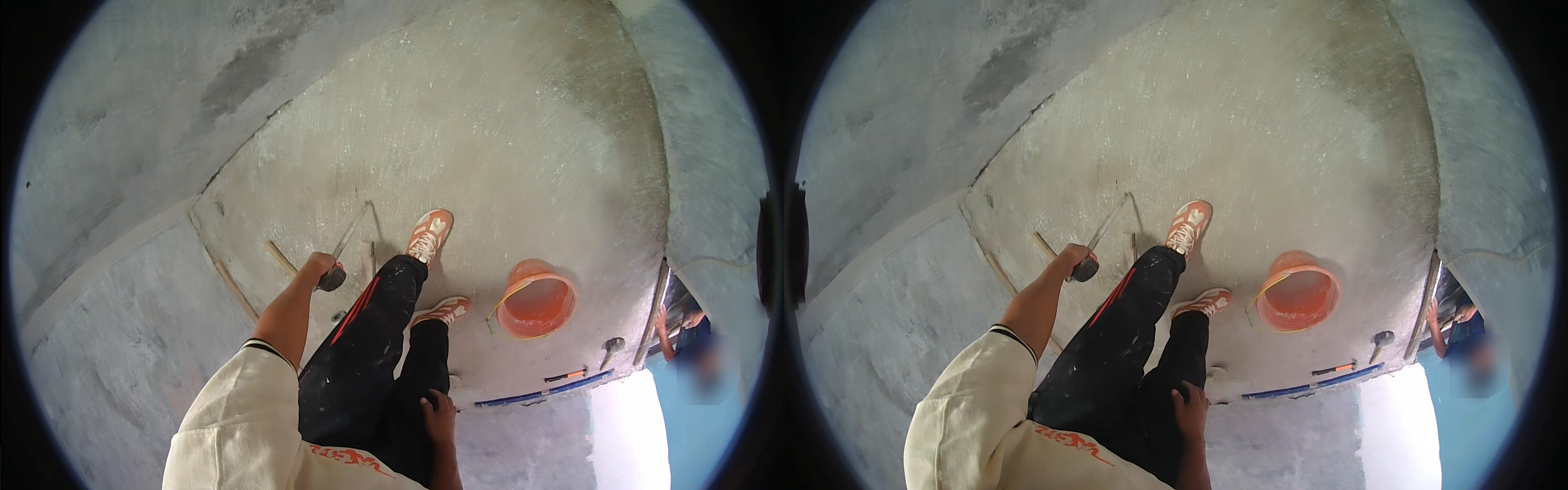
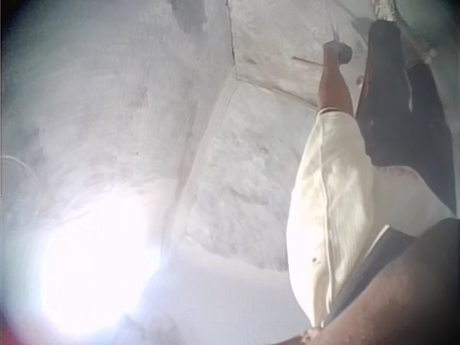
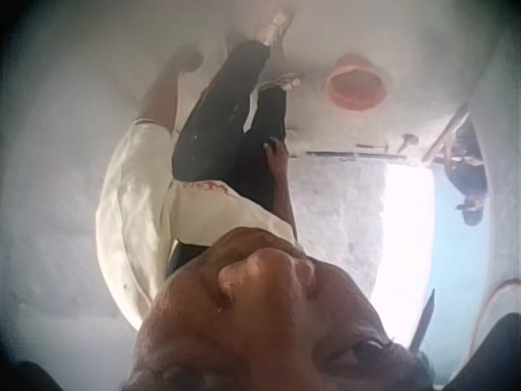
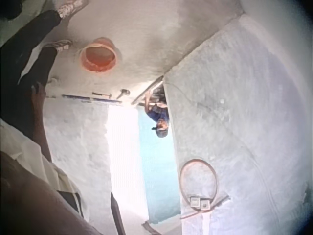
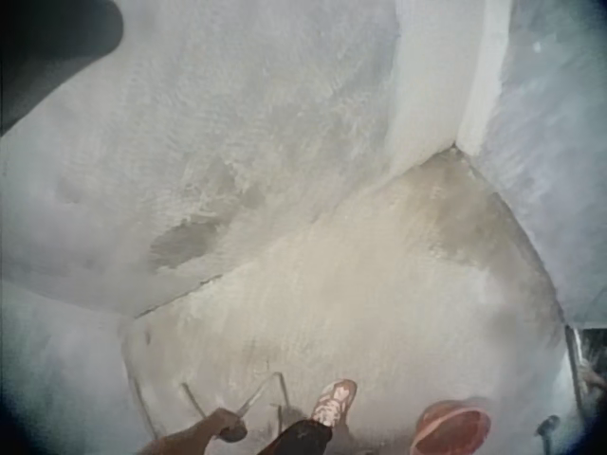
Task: The person measures the floor with a tape measure, then uses a hammer to drive nails into the concrete floor. They also handle a string and a small wooden block, positioning them on the floor during the process.
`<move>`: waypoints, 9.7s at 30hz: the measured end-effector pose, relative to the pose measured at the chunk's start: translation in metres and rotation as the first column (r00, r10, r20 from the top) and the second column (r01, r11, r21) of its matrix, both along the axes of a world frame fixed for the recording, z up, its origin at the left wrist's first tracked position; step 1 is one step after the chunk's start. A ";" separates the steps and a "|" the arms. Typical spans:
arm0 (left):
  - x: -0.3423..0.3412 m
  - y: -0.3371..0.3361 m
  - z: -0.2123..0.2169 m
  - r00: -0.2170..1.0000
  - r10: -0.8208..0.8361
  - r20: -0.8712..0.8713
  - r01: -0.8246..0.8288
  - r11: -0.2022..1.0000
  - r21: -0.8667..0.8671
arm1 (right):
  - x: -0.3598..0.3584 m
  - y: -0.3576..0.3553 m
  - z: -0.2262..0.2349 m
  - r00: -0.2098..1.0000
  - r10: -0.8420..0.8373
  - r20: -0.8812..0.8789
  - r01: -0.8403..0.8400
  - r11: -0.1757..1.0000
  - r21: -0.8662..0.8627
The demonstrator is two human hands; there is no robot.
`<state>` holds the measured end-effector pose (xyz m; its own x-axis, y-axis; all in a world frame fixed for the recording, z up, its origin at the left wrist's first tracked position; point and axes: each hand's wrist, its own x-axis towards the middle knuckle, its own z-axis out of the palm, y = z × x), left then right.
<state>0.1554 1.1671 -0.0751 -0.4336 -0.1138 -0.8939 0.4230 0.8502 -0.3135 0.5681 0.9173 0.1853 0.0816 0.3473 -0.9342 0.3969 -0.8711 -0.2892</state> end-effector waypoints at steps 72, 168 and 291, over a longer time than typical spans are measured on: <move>0.956 0.618 0.055 -0.459 -0.880 -0.125 0.888 -0.460 -0.019 | 0.135 0.310 -0.077 0.343 -0.935 0.091 0.939 0.341 -0.045; 0.511 0.323 0.259 0.106 -0.891 0.441 0.991 0.130 0.025 | -0.072 0.276 -0.070 0.125 -0.967 0.221 0.967 0.169 0.192; 0.444 -0.225 0.304 0.128 -0.481 0.867 0.795 0.572 0.200 | -0.002 -0.143 0.074 -0.565 -0.675 -0.475 0.785 -0.617 -0.055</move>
